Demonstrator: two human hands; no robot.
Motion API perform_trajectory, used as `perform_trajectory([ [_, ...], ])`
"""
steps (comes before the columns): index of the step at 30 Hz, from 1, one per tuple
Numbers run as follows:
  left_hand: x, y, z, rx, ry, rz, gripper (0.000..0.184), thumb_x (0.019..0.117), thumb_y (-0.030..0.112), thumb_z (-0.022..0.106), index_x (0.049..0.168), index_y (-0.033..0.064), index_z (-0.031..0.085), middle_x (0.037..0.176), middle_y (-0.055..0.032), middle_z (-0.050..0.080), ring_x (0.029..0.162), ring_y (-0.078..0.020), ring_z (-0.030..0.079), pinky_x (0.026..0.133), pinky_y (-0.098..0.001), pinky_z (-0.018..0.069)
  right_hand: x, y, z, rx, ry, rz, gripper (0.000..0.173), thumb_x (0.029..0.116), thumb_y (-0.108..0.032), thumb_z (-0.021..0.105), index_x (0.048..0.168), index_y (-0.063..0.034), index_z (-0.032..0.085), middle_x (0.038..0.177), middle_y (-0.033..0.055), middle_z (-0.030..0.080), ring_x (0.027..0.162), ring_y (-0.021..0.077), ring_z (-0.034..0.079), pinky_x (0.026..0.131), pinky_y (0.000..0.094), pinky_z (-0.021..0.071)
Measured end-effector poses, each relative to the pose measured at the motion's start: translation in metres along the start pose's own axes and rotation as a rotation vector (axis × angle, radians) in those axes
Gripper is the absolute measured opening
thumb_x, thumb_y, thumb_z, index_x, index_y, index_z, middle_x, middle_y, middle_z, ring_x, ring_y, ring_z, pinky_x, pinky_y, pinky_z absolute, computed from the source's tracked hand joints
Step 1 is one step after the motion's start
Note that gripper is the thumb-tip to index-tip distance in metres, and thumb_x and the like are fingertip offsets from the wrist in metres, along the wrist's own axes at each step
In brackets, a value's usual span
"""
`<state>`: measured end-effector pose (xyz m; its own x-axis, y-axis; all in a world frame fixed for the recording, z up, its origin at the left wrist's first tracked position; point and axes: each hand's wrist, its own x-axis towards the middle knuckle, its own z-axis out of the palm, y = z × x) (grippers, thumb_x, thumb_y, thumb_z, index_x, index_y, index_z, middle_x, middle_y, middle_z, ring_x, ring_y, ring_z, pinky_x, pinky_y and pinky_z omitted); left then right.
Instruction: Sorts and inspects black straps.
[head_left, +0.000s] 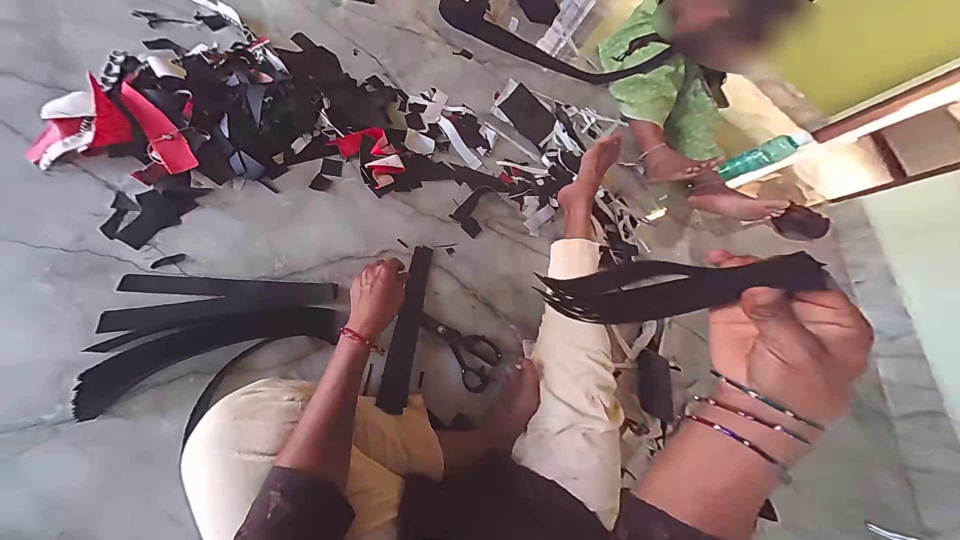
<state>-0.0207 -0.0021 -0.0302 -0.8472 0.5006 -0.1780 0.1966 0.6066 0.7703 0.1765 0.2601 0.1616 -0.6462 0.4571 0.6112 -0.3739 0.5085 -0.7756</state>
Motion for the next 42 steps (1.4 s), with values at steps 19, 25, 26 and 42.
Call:
perform_trajectory([
  [19,0.031,0.066,0.054,0.371,-0.337,-0.264,0.037,0.1057,0.01,0.049,0.133,-0.0131,0.055,0.141,-0.0348,0.05,0.133,-0.0475,0.051,0.106,-0.0555,0.0449,-0.016,0.046,0.018,-0.016,-0.026,0.08,0.019,0.0904,-0.021,0.075,0.109,-0.0258,0.074,0.099,-0.0173,0.074,0.09,-0.002,0.069,0.083,0.018,0.058],
  [25,0.032,0.088,0.056,0.417,-0.354,-0.284,0.035,0.1074,0.006,0.039,0.133,-0.0105,0.057,0.137,-0.0318,0.056,0.131,-0.0466,0.053,0.104,-0.0588,0.0444,-0.024,0.05,-0.001,-0.012,-0.007,0.081,0.018,0.0908,-0.023,0.074,0.109,-0.0265,0.074,0.1,-0.0178,0.074,0.089,-0.0029,0.069,0.082,0.0171,0.0581],
  [26,0.03,0.086,0.06,0.405,-0.314,-0.283,0.036,0.1075,0.006,0.039,0.133,-0.0112,0.057,0.137,-0.0324,0.056,0.131,-0.0471,0.053,0.105,-0.0591,0.044,-0.026,0.049,-0.005,-0.01,0.007,0.087,0.018,0.0905,-0.022,0.074,0.108,-0.0264,0.074,0.099,-0.0182,0.074,0.089,-0.0034,0.069,0.081,0.0165,0.0579],
  [42,-0.011,0.051,-0.015,-1.069,0.007,0.096,0.026,0.1028,-0.003,0.043,0.127,-0.005,0.052,0.092,-0.004,0.073,0.082,-0.0153,0.074,0.079,-0.033,0.0638,-0.049,0.038,0.065,0.266,-0.214,0.378,0.016,0.089,-0.014,0.073,0.104,-0.0142,0.076,0.094,-0.0114,0.075,0.086,-0.0016,0.069,0.078,0.0186,0.0589],
])
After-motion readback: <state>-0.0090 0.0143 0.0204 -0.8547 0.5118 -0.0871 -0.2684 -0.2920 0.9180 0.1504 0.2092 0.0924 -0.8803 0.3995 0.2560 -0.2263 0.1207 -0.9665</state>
